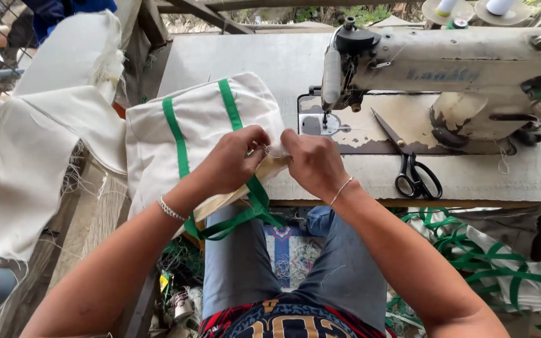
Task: Trimming loose threads and inspecting a white tote bag with green straps at a sewing station.
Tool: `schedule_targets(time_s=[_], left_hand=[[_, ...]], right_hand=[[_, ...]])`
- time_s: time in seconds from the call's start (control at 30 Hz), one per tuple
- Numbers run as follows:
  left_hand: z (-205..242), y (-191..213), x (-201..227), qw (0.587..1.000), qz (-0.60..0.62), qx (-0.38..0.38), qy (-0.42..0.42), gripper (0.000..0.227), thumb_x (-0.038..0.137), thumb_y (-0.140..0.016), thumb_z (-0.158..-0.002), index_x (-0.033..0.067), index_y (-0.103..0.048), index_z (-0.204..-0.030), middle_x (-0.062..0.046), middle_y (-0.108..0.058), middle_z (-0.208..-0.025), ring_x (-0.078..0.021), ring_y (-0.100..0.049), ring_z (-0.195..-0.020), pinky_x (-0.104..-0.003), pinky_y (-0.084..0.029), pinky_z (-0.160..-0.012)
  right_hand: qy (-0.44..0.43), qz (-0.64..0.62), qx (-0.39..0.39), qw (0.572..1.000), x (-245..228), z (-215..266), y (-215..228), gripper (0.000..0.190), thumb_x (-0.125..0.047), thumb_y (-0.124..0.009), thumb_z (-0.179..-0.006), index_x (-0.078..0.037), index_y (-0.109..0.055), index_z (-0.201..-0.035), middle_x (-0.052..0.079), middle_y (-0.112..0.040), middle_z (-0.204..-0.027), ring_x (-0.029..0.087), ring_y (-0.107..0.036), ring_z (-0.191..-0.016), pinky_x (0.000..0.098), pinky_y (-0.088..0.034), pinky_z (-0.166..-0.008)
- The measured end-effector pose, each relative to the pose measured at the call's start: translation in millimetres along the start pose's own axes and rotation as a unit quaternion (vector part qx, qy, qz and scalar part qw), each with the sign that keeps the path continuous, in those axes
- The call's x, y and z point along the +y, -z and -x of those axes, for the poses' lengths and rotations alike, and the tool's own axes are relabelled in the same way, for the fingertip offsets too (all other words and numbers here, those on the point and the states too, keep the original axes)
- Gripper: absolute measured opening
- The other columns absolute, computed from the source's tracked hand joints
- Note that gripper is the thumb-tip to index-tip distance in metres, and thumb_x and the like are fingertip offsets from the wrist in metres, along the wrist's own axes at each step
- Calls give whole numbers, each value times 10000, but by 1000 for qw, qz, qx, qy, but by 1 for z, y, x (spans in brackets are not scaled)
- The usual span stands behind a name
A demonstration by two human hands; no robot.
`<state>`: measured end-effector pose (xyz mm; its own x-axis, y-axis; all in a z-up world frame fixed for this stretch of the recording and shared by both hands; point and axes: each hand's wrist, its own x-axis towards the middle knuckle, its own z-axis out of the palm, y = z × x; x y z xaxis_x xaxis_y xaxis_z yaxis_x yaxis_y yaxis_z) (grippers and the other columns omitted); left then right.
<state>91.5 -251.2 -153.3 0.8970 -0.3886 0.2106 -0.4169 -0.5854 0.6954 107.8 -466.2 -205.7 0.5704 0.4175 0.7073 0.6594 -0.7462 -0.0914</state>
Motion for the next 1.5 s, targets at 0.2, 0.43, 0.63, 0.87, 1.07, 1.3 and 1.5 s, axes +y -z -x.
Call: schedule_targets(time_s=[0.2,0.43,0.63,0.87,1.07,1.3,1.5], left_hand=[[17,17,55,966,-132,63,-215,115,120,-504,-1027,35,-575,-1054,-234,-588,-913,-440,-602,-656,-485,-537,-571],[17,26,35,851,-347,144,-367,286,342,-632,-1015,57,-621,-993,-130,-542,-1023,-345,-610,-721,-420,-478,-585],[20,29,47,867,-385,105,-299,160,252,-652,-946,128,-750,-921,-107,-547,-1062,-314,-605,-723,-428,-432,-543],[-5,75,89,973,-173,37,-149,83,41,-746,-908,70,-756,-831,-98,-665,-949,-295,-708,-757,-349,-553,-658],[-6,114,135,987,-144,-71,-9,136,57,-744,-908,46,-766,-774,-123,-686,-840,-227,-617,-677,-366,-526,-640],[-7,123,141,968,-239,-15,-75,223,47,-697,-880,68,-632,-668,-48,-588,-673,-169,-500,-608,-332,-414,-538],[-5,147,160,958,-230,164,-43,506,326,-849,-1038,168,-554,-659,68,-424,-599,-89,-369,-580,-347,-311,-509]], right_hand=[[0,-64,23,998,-3,-28,18,190,-67,-699,-842,-132,-549,-939,39,-545,-503,306,-665,-510,403,-540,-556],[-3,-80,-21,997,-10,-40,37,292,-34,-731,-763,-150,-549,-959,47,-611,-557,316,-689,-550,447,-564,-611],[18,-25,-7,999,0,-46,33,274,-26,-710,-769,-138,-555,-965,57,-586,-551,319,-677,-540,441,-553,-566],[-30,-51,-34,998,-25,-74,64,267,-97,-787,-815,-118,-590,-995,86,-677,-635,335,-723,-631,471,-581,-665],[-173,-168,-158,958,-34,-91,89,226,-214,-766,-831,-132,-635,-996,68,-690,-686,383,-713,-750,504,-547,-763],[-162,-155,-318,921,-41,-108,95,152,-249,-670,-870,-111,-614,-899,136,-733,-844,362,-676,-755,492,-468,-611],[-16,99,-20,995,-22,-194,68,137,-211,-589,-800,-116,-687,-800,224,-661,-636,541,-622,-558,581,-498,-519]])
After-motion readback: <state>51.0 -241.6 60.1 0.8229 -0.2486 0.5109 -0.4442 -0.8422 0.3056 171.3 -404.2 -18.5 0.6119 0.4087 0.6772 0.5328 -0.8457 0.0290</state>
